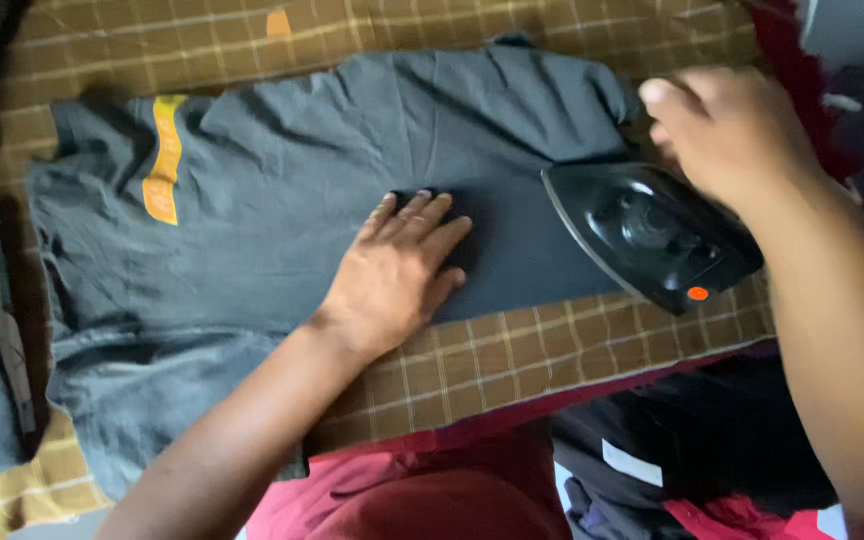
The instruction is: The person irons a dark gray t-shirt on a checkered ironing board, smoothing the fabric with one hand while moving the iron with the other. The person repeatedly folds and irons different sections of the shirt, including the sleeves and body, then folds the shirt into a compact stack.
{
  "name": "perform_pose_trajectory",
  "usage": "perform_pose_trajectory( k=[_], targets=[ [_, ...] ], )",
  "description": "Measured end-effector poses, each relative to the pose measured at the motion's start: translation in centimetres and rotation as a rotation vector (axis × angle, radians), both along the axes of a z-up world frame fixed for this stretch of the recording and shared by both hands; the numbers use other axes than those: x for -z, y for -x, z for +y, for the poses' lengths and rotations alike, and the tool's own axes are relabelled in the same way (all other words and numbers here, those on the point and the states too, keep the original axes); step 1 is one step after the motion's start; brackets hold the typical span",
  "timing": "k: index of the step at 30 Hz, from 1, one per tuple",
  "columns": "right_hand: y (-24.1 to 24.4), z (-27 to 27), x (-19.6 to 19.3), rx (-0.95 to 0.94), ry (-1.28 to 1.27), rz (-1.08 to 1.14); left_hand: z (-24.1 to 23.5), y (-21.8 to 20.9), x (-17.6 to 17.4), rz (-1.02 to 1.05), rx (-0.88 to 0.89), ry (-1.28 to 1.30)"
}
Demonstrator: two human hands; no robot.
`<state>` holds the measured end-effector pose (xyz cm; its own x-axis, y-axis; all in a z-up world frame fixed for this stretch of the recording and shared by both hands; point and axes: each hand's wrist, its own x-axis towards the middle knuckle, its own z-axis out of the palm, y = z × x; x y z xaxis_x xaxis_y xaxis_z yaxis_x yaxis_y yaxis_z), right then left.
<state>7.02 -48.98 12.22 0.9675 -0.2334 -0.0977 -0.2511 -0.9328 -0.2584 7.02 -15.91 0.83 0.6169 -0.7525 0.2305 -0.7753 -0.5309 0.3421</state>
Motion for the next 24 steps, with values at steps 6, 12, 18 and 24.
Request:
perform_pose_trajectory(
  k=[6, 12, 18, 24],
  targets=[
    [-7.4, 0.5, 1.8, 0.291, -0.069, 0.327, 0.2, 0.3, 0.5, -0.093, 0.077, 0.015],
    [-10.3, -8.5, 8.8, 0.039, 0.104, -0.313, -0.1, 0.3, 0.3, -0.067, 0.068, -0.050],
    [-2.5, 3.7, -4.5, 0.133, -0.110, 0.032, -0.5, 0.6, 0.7, -0.092, 0.018, -0.109],
    [2.9, 6.8, -3.1, 0.070, 0.182, 0.418, -0.6, 0.7, 0.6, -0.136, 0.019, -0.077]
  ],
)
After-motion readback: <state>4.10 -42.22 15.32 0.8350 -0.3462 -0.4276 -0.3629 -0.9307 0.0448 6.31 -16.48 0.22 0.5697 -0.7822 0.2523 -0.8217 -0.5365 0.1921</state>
